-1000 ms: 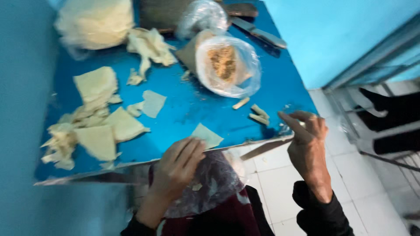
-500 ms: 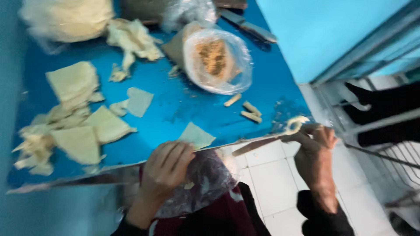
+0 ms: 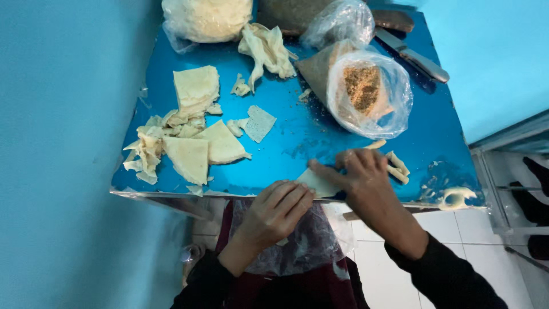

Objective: The person sits at a small table and rolls filled pastry pieces by hand. They take square dough wrappers, place a portion of brown filling from a plastic-lined container onto each wrapper, fold the wrapper over the filling, and roll it into a tight cylinder, setting finished rolls on the table.

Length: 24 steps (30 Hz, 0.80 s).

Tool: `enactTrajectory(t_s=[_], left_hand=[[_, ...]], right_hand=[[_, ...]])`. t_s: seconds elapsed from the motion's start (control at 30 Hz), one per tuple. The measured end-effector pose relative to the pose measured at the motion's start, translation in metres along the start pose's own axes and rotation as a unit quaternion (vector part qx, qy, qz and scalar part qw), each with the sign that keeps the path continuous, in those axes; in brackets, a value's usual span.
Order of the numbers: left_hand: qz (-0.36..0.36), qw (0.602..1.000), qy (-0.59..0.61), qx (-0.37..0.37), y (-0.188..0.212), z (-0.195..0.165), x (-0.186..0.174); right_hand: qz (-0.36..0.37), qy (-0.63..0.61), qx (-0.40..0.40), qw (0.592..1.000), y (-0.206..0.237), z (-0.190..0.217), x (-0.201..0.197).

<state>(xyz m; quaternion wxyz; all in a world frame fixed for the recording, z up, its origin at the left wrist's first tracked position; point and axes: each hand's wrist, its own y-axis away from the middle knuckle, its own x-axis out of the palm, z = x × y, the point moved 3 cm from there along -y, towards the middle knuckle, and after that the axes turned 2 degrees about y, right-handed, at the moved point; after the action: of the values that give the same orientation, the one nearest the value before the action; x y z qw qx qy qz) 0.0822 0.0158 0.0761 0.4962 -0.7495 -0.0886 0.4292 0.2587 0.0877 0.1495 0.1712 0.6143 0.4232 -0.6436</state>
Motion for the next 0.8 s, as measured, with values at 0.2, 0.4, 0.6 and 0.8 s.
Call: enactTrajectory(t_s=[0.2, 0.4, 0.6, 0.8], left_hand=[[-0.005, 1.000, 0.002, 0.009, 0.003, 0.012, -0.003], [-0.012, 1.000, 0.015, 0.001, 0.007, 0.015, -0.008], [-0.021, 0.999, 0.030, -0.008, 0.009, 0.009, -0.007], [-0.010, 1.000, 0.018, 0.002, 0.005, 0.003, -0.013]], right_hand=[[-0.013, 0.099, 0.001, 0.995, -0.008, 0.001, -0.007], [0.045, -0.060, 0.034, 0.997, 0.008, 0.007, 0.001], [-0.124, -0.074, 0.094, 0.985, -0.017, -0.070, -0.033], [-0.142, -0.122, 0.085, 0.979, -0.083, -0.081, -0.025]])
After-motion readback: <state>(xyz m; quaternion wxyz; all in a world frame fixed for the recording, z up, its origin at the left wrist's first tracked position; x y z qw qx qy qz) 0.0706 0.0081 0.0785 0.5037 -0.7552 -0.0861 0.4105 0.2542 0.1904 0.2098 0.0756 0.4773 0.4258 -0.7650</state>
